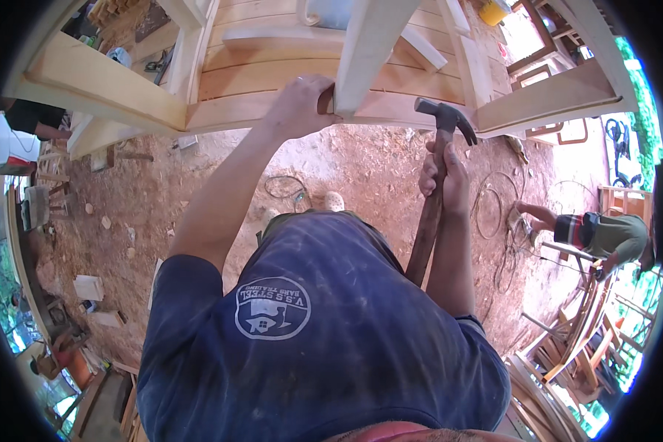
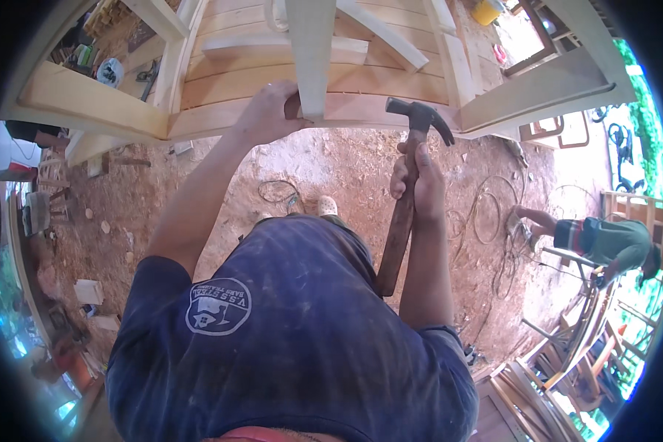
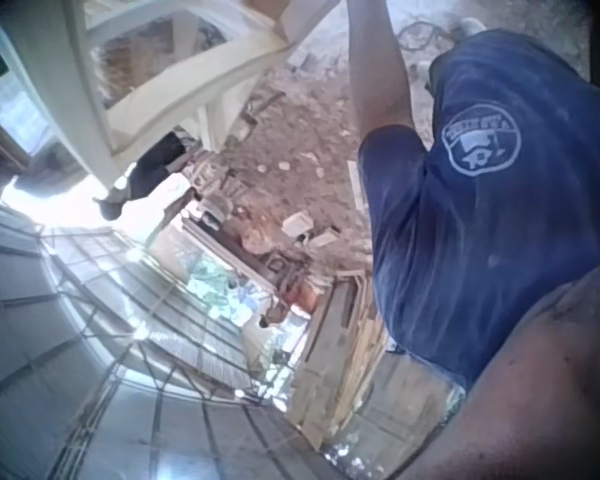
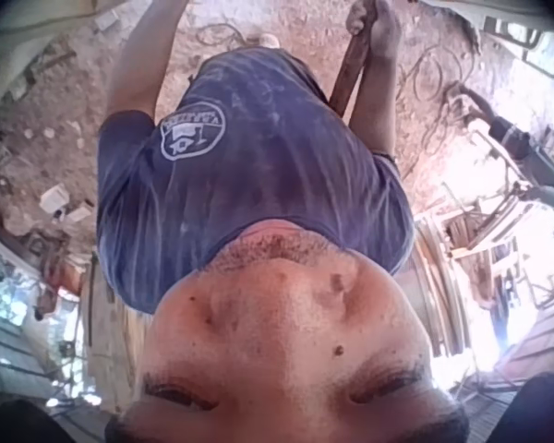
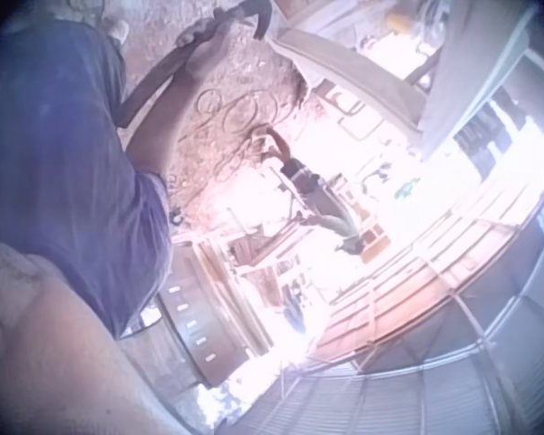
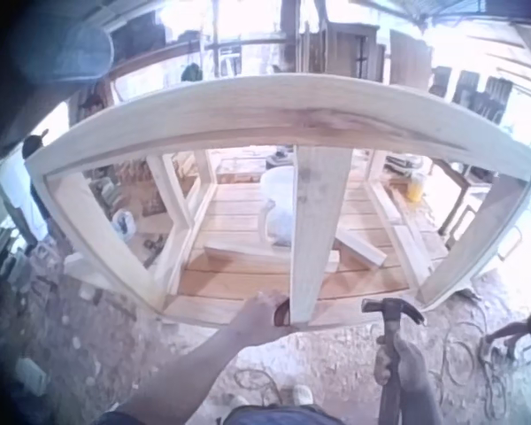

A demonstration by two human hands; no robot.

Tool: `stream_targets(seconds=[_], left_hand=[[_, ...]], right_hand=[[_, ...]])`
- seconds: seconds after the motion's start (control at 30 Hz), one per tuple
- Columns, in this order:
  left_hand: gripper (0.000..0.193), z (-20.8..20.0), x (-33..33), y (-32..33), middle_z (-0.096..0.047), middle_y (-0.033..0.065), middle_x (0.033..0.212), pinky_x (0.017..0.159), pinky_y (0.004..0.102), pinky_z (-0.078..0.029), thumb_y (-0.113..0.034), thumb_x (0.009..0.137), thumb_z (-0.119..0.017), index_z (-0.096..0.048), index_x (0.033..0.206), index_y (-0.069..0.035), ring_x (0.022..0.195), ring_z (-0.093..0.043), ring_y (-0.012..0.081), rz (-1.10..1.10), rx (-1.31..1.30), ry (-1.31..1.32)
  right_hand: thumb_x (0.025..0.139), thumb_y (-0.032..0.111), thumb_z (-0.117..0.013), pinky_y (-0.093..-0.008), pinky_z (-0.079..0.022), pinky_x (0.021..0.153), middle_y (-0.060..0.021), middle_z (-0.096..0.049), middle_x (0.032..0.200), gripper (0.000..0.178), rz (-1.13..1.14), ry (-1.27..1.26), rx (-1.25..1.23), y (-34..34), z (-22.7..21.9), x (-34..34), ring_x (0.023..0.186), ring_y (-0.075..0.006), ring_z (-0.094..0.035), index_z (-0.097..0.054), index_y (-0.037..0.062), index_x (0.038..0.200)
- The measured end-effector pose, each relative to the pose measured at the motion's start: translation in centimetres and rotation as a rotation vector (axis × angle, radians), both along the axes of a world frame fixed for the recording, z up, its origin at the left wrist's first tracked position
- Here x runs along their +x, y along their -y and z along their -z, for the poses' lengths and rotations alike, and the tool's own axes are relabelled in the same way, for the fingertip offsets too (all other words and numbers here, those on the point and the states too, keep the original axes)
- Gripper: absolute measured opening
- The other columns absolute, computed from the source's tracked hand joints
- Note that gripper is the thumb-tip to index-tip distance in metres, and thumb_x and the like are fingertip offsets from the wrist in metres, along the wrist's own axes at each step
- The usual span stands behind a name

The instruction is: The person sands the surface of a wooden board using a power sander, fits wooden pieces together to form a frame, hammers nails into the joints to secure them, and uses a square tool to check the alignment of the components.

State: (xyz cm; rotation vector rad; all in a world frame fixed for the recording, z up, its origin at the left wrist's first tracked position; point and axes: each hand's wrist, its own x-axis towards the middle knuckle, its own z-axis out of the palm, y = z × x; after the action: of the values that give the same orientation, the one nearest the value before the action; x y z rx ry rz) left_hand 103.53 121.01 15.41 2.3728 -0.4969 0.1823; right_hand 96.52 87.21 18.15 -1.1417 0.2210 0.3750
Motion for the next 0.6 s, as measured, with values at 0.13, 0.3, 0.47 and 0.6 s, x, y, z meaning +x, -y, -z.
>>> stream_targets(seconds=[0.13,0.3,0.47,0.6], left_hand=[[0.052,-0.2,0.1,0.0,-0.072,0.0173,0.109,0.096,0.0459,-0.053,-0.019,0.072,-0.089,-0.069,0.119,-0.006,0.106,-0.066,0.039,0.02,-0.035,-0.062],[0.053,-0.4,0.0,0.0,-0.072,0.0174,0.11,0.096,0.0453,-0.053,-0.016,0.071,-0.089,-0.07,0.12,-0.005,0.106,-0.066,0.0386,0.03,-0.058,-0.049],[0.052,-0.6,-0.3,0.1,-0.072,0.0174,0.109,0.096,0.0452,-0.053,-0.016,0.072,-0.089,-0.07,0.119,-0.006,0.106,-0.066,0.0383,-0.013,-0.018,-0.051],[0.051,-0.7,-0.2,0.2,-0.072,0.0175,0.109,0.095,0.0455,-0.053,-0.017,0.072,-0.089,-0.069,0.118,-0.006,0.105,-0.067,0.0387,0.019,-0.079,-0.099]], right_hand=[[0.112,0.047,-0.041,-0.0273,-0.039,0.046,0.0003,-0.049,0.072,0.05,-0.132,-0.056,-0.02,-2.4,2.1,0.7,0.051,-0.0111,-0.047,-0.051,-0.0002,0.127],[0.111,0.047,-0.044,-0.0304,-0.042,0.046,-0.0026,-0.051,0.072,0.052,-0.225,-0.148,0.103,-5.7,1.7,-0.1,0.051,-0.0136,-0.049,-0.051,-0.0029,0.125],[0.111,0.047,-0.046,-0.0307,-0.043,0.047,-0.0038,-0.053,0.072,0.053,-0.144,-0.089,0.234,-3.5,2.3,0.4,0.052,-0.0149,-0.051,-0.052,-0.0044,0.122],[0.11,0.043,-0.049,-0.0282,-0.044,0.047,-0.0036,-0.053,0.07,0.05,-0.229,-0.138,0.008,-6.8,0.2,-0.7,0.051,-0.0136,-0.052,-0.053,-0.0058,0.12]])
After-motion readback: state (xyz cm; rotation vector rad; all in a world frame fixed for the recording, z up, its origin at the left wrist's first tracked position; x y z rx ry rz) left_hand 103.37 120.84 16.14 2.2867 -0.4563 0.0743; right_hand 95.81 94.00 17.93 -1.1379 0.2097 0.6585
